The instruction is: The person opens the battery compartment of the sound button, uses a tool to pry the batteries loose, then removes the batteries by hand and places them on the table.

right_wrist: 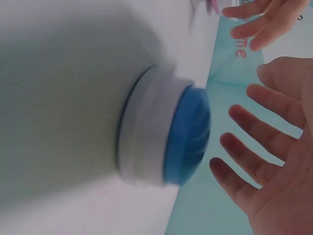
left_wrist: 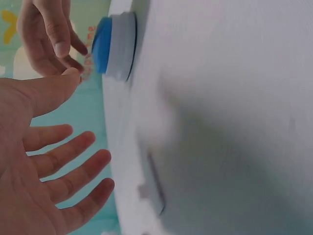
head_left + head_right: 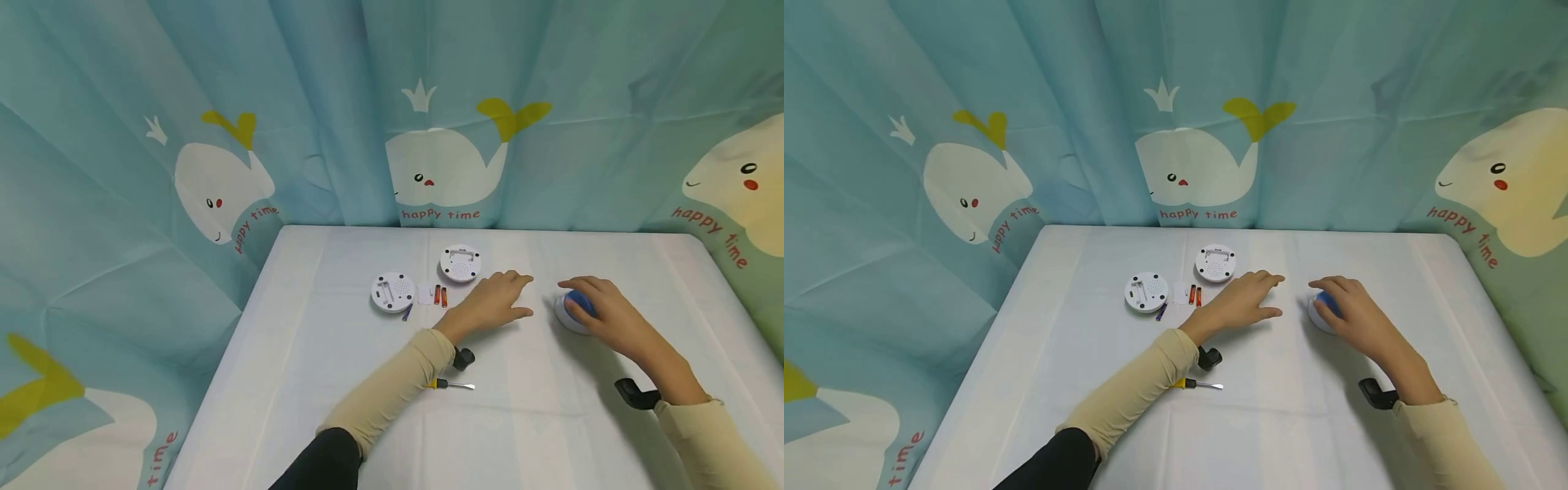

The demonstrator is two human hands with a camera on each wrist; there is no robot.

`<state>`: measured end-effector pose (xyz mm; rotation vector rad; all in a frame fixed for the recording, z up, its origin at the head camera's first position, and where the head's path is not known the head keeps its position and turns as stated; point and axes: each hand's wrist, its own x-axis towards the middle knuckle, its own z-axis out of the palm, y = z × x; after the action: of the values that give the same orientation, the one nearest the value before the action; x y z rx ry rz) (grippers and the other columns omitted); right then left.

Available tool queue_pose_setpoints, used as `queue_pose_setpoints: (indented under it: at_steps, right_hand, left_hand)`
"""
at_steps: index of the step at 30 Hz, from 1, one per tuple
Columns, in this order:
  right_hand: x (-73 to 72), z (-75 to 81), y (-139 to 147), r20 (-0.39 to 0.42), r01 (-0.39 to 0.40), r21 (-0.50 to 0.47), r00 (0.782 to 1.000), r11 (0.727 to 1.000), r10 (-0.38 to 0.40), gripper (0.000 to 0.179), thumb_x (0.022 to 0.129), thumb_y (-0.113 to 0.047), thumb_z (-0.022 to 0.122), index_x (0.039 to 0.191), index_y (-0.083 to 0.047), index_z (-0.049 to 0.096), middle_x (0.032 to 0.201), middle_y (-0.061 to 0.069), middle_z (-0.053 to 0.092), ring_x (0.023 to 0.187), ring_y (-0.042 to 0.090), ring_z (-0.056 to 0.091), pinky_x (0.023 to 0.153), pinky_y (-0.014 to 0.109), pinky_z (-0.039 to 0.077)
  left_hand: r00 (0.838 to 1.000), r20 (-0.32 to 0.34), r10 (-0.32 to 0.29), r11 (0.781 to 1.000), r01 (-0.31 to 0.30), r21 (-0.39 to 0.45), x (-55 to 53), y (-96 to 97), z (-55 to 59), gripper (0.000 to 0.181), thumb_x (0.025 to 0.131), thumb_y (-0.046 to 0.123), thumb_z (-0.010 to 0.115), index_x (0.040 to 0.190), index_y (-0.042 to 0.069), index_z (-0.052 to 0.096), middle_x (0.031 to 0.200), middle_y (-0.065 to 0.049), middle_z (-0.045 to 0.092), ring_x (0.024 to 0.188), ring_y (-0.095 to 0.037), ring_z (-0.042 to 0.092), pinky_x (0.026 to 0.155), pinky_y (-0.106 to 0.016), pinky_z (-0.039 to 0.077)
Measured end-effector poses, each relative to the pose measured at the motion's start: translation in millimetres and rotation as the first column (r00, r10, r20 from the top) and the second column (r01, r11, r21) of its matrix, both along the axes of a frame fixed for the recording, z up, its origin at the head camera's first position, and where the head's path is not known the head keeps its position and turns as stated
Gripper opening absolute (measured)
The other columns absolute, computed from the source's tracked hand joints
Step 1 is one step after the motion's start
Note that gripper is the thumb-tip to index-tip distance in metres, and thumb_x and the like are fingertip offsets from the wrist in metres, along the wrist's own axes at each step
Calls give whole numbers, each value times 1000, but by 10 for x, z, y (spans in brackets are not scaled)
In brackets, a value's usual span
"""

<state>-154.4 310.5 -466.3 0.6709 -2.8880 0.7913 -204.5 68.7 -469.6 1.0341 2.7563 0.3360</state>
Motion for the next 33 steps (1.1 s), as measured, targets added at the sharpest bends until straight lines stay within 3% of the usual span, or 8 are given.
queue_pose_setpoints:
  at_steps: [6, 11, 19, 27, 33]
  right_hand:
    - [115, -69, 116, -55, 24, 17, 998, 1000, -23, 46, 94, -9, 75, 136, 1, 57, 134, 29, 56, 123, 56, 48, 95, 72, 40]
    - [177, -118, 185, -31, 31, 47, 999, 998, -30, 64, 89, -9, 81, 143, 2, 49, 140, 30, 51, 123, 57, 46, 90, 74, 44]
    - [192, -242, 257, -46, 30, 8, 998, 1000, -30, 76, 79, 0, 86, 144, 5, 46, 140, 34, 48, 123, 58, 45, 89, 75, 43]
    - [206, -293, 260, 48, 100, -13, 994, 995, -99, 73, 85, -2, 82, 146, 4, 43, 144, 36, 39, 124, 60, 45, 90, 80, 43]
    - [218, -351, 274, 42, 120, -48, 992, 992, -118, 71, 87, -3, 82, 147, 2, 45, 146, 35, 38, 124, 60, 45, 90, 81, 42]
  left_hand:
    - [999, 31, 11, 1000, -11, 21, 55, 179, -94, 72, 101, 53, 63, 161, 21, 38, 155, 3, 52, 137, -15, 54, 106, -32, 51]
    - [1000, 31, 1, 1000, -1, 18, 78, 323, -155, 74, 100, 54, 63, 162, 23, 37, 156, 5, 51, 139, -14, 53, 107, -30, 50]
    - [1000, -5, 12, 999, -12, 33, 28, 506, -293, 67, 102, 55, 59, 160, 27, 41, 154, 8, 54, 134, -11, 55, 105, -27, 50]
    - [1000, -13, -4, 1000, 4, 20, 3, 606, -294, 59, 102, 54, 60, 156, 34, 45, 148, 16, 57, 125, -6, 54, 93, -24, 48]
    - [998, -60, 4, 1000, -4, -2, 5, 650, -329, 56, 103, 55, 59, 154, 35, 47, 146, 16, 58, 124, -6, 55, 92, -24, 48]
